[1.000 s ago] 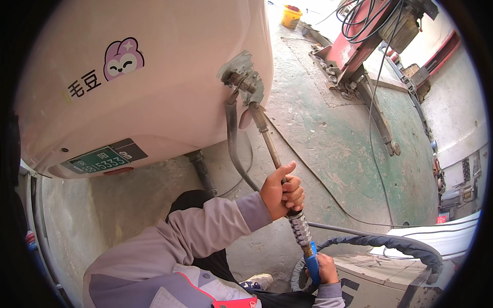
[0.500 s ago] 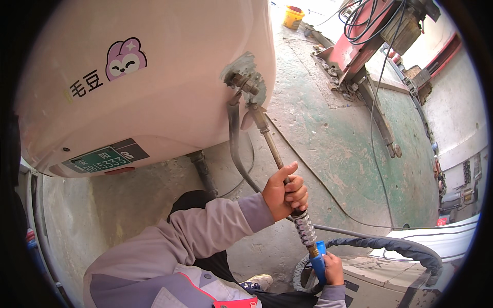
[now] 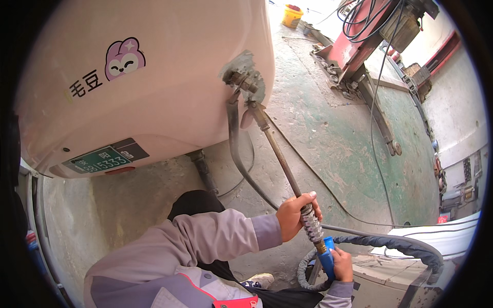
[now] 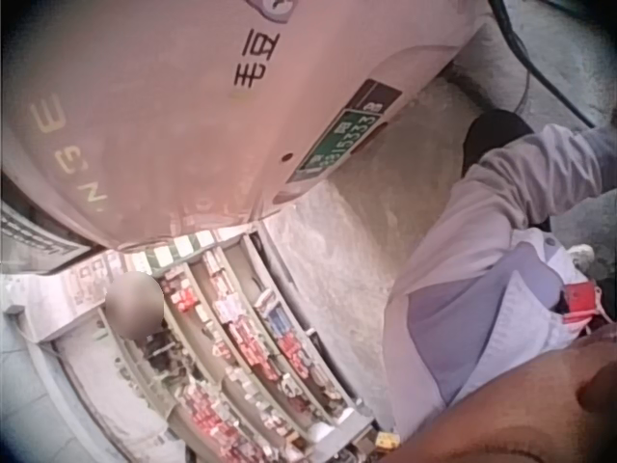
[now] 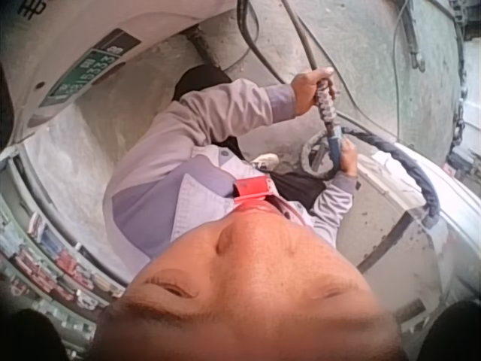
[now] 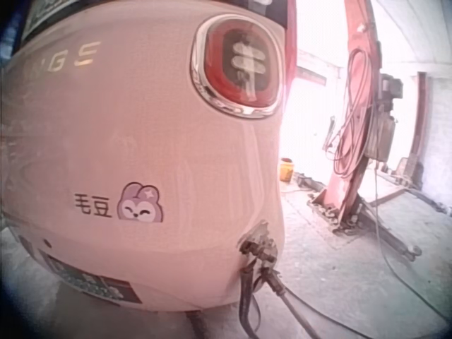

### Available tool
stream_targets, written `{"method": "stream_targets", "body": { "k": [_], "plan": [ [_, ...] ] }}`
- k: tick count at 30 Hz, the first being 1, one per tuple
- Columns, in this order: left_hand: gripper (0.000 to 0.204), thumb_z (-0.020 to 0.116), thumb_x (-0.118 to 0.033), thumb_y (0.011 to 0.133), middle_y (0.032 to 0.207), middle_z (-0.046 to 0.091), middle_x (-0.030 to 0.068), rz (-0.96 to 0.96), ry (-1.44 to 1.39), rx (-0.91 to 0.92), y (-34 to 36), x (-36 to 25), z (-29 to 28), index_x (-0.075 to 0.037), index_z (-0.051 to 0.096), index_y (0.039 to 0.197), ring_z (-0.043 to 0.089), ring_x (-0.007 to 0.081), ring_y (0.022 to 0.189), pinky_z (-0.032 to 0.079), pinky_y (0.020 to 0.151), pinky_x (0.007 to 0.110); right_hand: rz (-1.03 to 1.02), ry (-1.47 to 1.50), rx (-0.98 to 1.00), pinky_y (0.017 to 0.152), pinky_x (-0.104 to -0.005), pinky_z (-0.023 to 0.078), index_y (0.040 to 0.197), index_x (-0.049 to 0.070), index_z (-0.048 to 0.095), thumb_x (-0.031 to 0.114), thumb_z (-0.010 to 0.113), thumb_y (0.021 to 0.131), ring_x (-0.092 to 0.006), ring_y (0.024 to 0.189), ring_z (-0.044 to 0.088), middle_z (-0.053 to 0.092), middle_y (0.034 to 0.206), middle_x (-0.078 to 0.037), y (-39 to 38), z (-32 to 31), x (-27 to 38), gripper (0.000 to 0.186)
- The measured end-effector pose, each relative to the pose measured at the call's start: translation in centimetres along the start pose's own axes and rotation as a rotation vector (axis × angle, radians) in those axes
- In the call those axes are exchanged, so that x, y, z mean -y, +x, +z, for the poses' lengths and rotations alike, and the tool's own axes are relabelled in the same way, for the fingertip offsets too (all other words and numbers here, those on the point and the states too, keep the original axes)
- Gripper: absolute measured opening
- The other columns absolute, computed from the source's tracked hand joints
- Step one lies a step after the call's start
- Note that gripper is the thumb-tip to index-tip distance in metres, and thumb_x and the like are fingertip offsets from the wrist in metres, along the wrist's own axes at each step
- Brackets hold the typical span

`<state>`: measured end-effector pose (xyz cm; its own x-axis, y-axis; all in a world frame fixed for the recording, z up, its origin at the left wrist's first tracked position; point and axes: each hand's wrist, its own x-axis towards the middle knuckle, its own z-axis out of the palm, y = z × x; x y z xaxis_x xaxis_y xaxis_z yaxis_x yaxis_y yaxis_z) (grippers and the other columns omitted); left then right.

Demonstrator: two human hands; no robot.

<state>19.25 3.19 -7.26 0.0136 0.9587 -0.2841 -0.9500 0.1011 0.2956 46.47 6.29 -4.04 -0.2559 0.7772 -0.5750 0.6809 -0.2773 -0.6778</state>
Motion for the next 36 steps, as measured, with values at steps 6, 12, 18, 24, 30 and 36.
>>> {"method": "stream_targets", "body": {
  "k": [6,12,18,24,30,36],
  "plan": [
    [0.038,0.054,-0.036,0.096,0.065,0.059,0.0116,0.187,-0.066,0.047,1.2,-7.8,1.0,-0.007,0.055,0.071,0.064,0.026,0.063,0.054,0.067,0.04,-0.08,-0.018,-0.034,0.045,-0.0297,0.052,0.1,-0.005,0.065,0.025,0.052,0.098,-0.0172,0.052,0.065,0.066,0.07,-0.01,-0.6,-0.1,0.1,0.033],
    [0.044,0.053,-0.037,0.098,0.061,0.057,0.0093,0.101,0.319,-0.121,0.1,-4.5,2.4,-0.006,0.056,0.068,0.059,0.0199,0.058,0.049,0.062,0.035,-0.13,-0.01,-0.02,0.045,-0.0296,0.052,0.098,-0.006,0.064,0.025,0.05,0.098,-0.018,0.052,0.065,0.066,0.071,-0.011,-0.3,-0.2,-0.7,0.033],
    [0.041,0.054,-0.031,0.101,0.068,0.058,0.0086,0.103,0.128,-0.026,0.6,1.4,0.8,-0.005,0.055,0.069,0.062,0.0208,0.065,0.051,0.066,0.036,0.002,0.064,0.05,0.044,-0.0294,0.052,0.098,-0.005,0.064,0.026,0.049,0.099,-0.0188,0.052,0.065,0.065,0.07,-0.01,-0.7,0.1,-0.1,0.034],
    [0.046,0.053,-0.039,0.098,0.065,0.061,0.0092,0.07,0.144,-0.096,0.6,-2.7,1.4,-0.006,0.058,0.067,0.062,0.0194,0.061,0.05,0.062,0.033,-0.047,0.02,0.002,0.045,-0.0301,0.052,0.098,-0.005,0.064,0.028,0.05,0.099,-0.0191,0.049,0.064,0.066,0.071,-0.011,-0.8,0.5,0.1,0.035],
    [0.038,0.053,-0.031,0.099,0.071,0.062,0.008,0.219,0.21,-0.067,-0.8,-0.6,1.7,-0.003,0.059,0.075,0.06,0.0169,0.064,0.048,0.064,0.032,-0.039,0.055,0.041,0.045,-0.0311,0.052,0.093,-0.004,0.062,0.028,0.05,0.098,-0.019,0.05,0.064,0.065,0.068,-0.011,-1.0,0.6,-0.1,0.035],
    [0.03,0.053,-0.029,0.098,0.078,0.062,0.0064,0.402,0.342,-0.185,0.0,-3.4,1.5,-0.005,0.059,0.083,0.059,0.0156,0.074,0.048,0.071,0.032,-0.021,-0.06,-0.089,0.056,-0.0322,0.054,0.101,-0.01,0.064,0.032,0.057,0.094,-0.0238,0.063,0.069,0.069,0.078,-0.018,-0.4,0.4,-1.0,0.043]
  ]
}}
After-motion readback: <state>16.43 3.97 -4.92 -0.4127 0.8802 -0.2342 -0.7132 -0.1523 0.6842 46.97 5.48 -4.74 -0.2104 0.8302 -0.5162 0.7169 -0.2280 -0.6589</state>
